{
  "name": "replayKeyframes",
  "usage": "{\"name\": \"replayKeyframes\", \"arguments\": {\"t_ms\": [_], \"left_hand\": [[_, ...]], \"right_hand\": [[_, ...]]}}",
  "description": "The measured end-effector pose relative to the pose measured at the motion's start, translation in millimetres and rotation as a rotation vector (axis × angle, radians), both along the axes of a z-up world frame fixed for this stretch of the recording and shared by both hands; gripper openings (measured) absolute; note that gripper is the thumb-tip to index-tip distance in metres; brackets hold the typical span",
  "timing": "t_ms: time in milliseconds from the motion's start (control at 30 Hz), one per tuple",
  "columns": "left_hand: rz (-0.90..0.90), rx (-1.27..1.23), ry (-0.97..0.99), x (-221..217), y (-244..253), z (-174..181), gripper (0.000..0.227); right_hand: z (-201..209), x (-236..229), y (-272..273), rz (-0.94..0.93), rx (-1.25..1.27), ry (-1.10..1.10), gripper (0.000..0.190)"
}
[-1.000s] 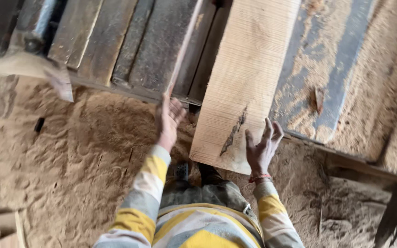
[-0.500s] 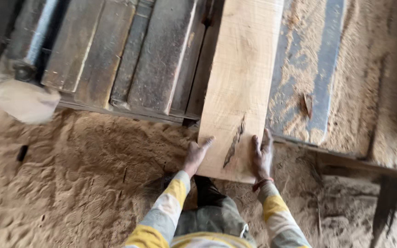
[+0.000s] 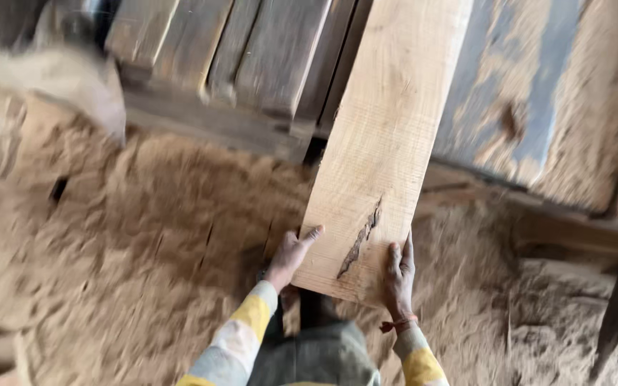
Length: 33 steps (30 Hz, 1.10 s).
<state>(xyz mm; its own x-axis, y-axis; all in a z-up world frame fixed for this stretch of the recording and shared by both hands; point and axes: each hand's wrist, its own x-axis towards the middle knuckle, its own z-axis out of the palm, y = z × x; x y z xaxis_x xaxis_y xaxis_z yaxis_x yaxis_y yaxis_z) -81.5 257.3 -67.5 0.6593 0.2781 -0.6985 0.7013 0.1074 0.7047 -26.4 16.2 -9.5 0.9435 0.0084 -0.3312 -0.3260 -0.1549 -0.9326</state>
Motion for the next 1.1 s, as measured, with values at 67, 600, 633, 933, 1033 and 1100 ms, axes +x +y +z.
{"name": "replayKeyframes", "arguments": {"t_ms": [67,600,633,933,1033,1100], "left_hand": [[0.012,-0.055,0.014,-49.3,7.1,9.8,0.069],[0.105,-0.203,-0.031,-200.5,68.8,47.1,0.074],[0.085,-0.167,0.008,-199.3,68.4,47.0,0.076],[0.067,-0.103,-0.008,-166.0,69.6,25.4,0.069],[0.042,-0.058,0.040,-158.8,70.5,10.2,0.072],[0.043,-0.076,0.031,-154.9,69.9,5.2,0.072]], "right_hand": [[0.6,-43.4,0.4,0.091,-0.145,-0.012,0.077],[32.8,-201.1,73.1,0.066,-0.133,0.006,0.084],[34.0,-198.8,73.9,0.080,-0.122,-0.010,0.084],[31.5,-154.8,82.4,0.079,-0.142,-0.004,0.082],[30.0,-148.0,82.5,0.083,-0.151,-0.012,0.080],[27.7,-141.8,82.1,0.084,-0.133,-0.008,0.080]]}}
